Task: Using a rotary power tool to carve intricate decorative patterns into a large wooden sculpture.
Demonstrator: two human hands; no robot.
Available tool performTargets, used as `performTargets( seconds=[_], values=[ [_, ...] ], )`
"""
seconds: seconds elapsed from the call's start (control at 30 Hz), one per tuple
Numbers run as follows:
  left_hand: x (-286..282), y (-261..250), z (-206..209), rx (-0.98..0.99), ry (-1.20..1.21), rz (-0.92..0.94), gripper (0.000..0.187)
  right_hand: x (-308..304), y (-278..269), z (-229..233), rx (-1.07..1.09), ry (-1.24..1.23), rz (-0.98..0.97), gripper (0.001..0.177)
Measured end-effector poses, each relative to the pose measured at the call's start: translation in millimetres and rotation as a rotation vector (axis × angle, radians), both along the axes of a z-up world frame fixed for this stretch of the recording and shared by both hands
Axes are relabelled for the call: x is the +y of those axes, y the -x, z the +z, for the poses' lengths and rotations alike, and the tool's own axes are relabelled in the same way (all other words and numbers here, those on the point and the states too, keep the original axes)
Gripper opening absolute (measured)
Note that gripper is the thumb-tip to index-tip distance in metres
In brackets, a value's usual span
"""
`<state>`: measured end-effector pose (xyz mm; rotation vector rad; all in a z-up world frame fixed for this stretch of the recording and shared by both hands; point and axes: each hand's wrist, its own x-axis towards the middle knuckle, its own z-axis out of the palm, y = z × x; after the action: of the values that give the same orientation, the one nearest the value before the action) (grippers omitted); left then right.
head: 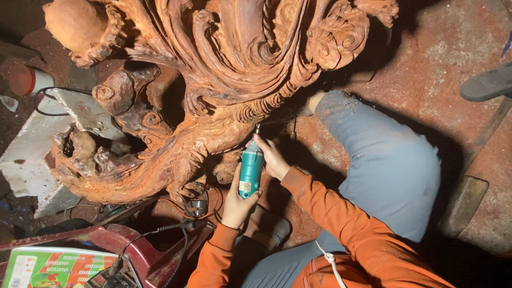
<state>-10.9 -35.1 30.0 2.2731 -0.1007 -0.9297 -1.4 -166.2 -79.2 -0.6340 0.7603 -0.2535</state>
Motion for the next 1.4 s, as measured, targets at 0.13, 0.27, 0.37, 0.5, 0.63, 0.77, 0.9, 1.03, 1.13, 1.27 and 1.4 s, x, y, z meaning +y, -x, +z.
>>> performTargets(
  seconds=[0.13, 0.27, 0.37, 0.5, 0.63, 0.77, 0.9, 1.03, 1.13, 1.27, 1.4],
  values=[
    [1, -1, -1, -0.005, 0.009, -0.002, 0.104, 0, 0, 4, 0.003, 0.000, -0.003, 0.038],
    [1, -1, 0, -0.006, 0.012, -0.002, 0.103, -1, 0, 5, -0.004, -0.003, -0.014, 0.038],
    [3, -1, -1, -0.008, 0.012, 0.001, 0.103, -1, 0, 6, -0.003, -0.001, -0.016, 0.039],
    [4, -3, -3, -0.009, 0.015, 0.004, 0.103, -1, 1, 10, -0.008, -0.010, -0.005, 0.039],
    [4, -5, -3, -0.009, 0.035, 0.010, 0.103, -2, -1, 5, -0.011, -0.007, -0.001, 0.039],
    [5, -8, -2, -0.030, 0.040, -0.027, 0.103, -1, -1, 6, -0.011, -0.002, 0.009, 0.042],
    [0, -9, 8, -0.045, 0.023, -0.039, 0.103, 1, -2, 20, 0.045, 0.043, 0.015, 0.050],
    [3, -10, 6, -0.041, 0.015, -0.055, 0.102, 4, -2, 22, 0.065, 0.050, -0.005, 0.060],
    [2, -10, 5, -0.019, 0.014, -0.024, 0.102, 6, -4, 2, 0.086, 0.103, 0.000, 0.056],
    [7, -11, -4, -0.003, -0.017, -0.017, 0.103, 10, -4, -25, 0.115, 0.145, 0.004, 0.052],
    [8, -15, -5, -0.011, -0.057, -0.031, 0.105, 14, -8, -42, 0.114, 0.159, 0.033, 0.056]
  ],
)
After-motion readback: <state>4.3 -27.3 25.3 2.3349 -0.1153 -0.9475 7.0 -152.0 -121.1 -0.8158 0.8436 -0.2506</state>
